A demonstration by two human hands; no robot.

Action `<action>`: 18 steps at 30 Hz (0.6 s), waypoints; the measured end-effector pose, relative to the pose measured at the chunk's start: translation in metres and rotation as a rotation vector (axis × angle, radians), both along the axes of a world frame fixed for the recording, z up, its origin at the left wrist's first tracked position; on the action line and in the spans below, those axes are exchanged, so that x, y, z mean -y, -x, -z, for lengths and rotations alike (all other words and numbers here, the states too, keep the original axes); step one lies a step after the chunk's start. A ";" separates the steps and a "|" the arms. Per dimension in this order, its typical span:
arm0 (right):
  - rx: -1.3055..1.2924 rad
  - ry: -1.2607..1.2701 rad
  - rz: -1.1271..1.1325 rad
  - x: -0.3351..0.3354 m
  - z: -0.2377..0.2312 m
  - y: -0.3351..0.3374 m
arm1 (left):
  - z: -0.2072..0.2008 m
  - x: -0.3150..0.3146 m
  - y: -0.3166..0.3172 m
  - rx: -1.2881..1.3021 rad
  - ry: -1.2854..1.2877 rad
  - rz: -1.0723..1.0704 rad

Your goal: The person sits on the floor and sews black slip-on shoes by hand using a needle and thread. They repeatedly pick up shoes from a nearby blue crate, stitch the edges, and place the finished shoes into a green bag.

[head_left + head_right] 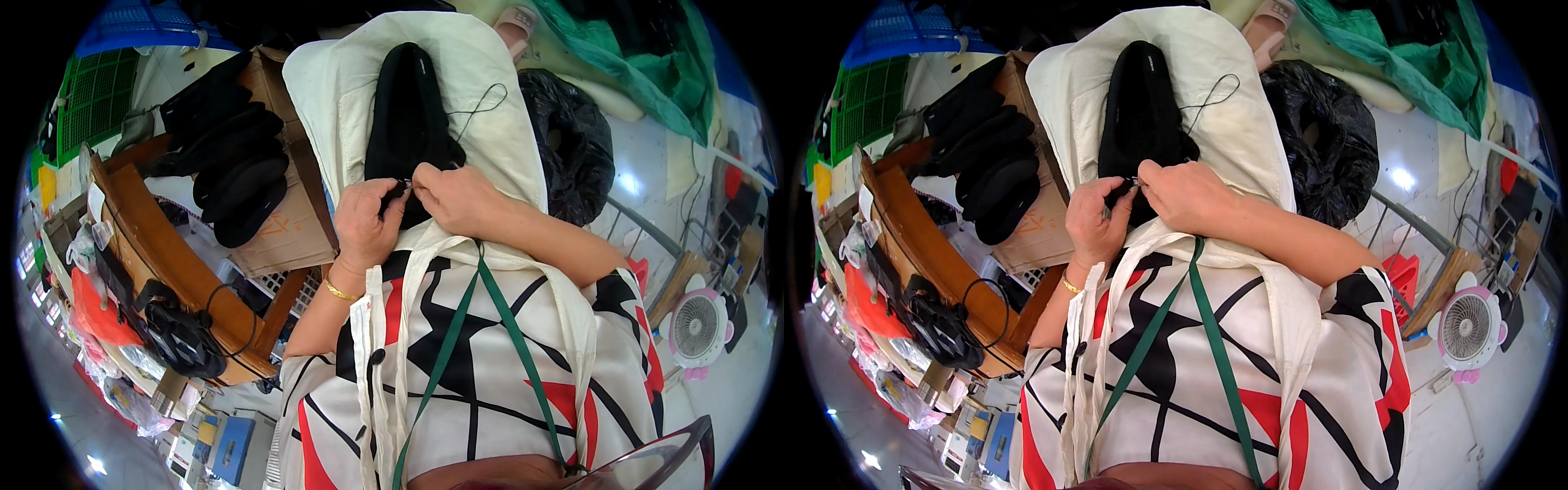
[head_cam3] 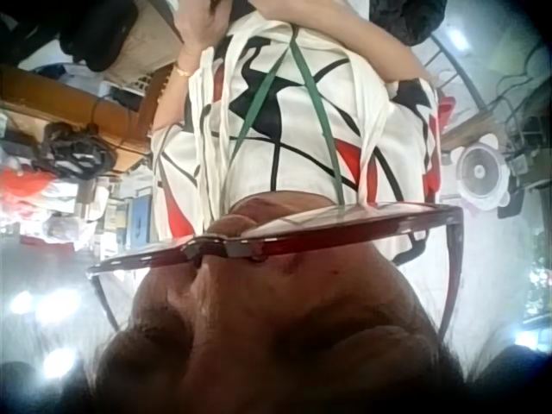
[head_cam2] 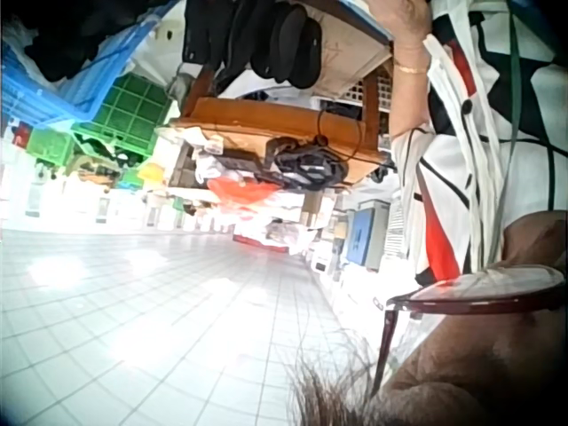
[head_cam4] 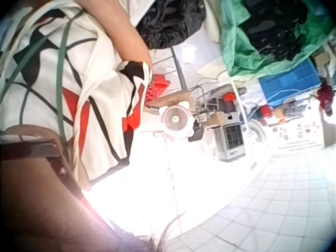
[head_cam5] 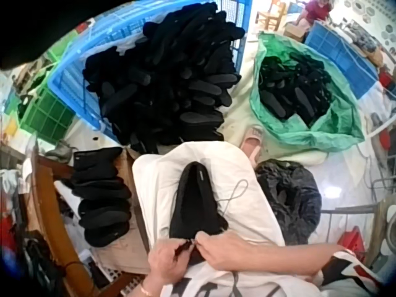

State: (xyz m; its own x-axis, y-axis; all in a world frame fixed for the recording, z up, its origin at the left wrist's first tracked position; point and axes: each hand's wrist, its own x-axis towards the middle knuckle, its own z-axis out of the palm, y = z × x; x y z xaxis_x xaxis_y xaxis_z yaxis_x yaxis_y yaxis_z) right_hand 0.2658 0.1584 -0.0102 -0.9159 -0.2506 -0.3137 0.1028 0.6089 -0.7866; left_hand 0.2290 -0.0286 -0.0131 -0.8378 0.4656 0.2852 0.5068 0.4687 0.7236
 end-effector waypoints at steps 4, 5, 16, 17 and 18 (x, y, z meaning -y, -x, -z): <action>0.045 0.011 0.033 0.001 -0.001 -0.002 | 0.003 0.006 0.000 0.041 0.068 0.030; 0.035 0.017 0.029 0.001 0.000 -0.003 | 0.004 0.006 0.000 0.045 0.052 0.034; -0.058 0.087 0.014 -0.002 0.002 -0.007 | 0.010 0.008 -0.001 0.051 0.003 0.028; -0.052 0.081 0.010 -0.002 0.002 -0.007 | 0.010 0.009 -0.001 0.055 0.008 0.026; -0.045 0.075 0.006 -0.002 0.001 -0.007 | 0.011 0.009 -0.002 0.058 0.012 0.023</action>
State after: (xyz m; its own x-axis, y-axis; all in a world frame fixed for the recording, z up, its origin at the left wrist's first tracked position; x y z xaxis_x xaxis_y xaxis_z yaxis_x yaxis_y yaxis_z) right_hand 0.2731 0.1602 -0.0108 -0.9303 -0.2663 -0.2523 0.0696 0.5473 -0.8341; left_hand 0.2305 -0.0375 -0.0237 -0.8416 0.4884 0.2307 0.4750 0.4659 0.7465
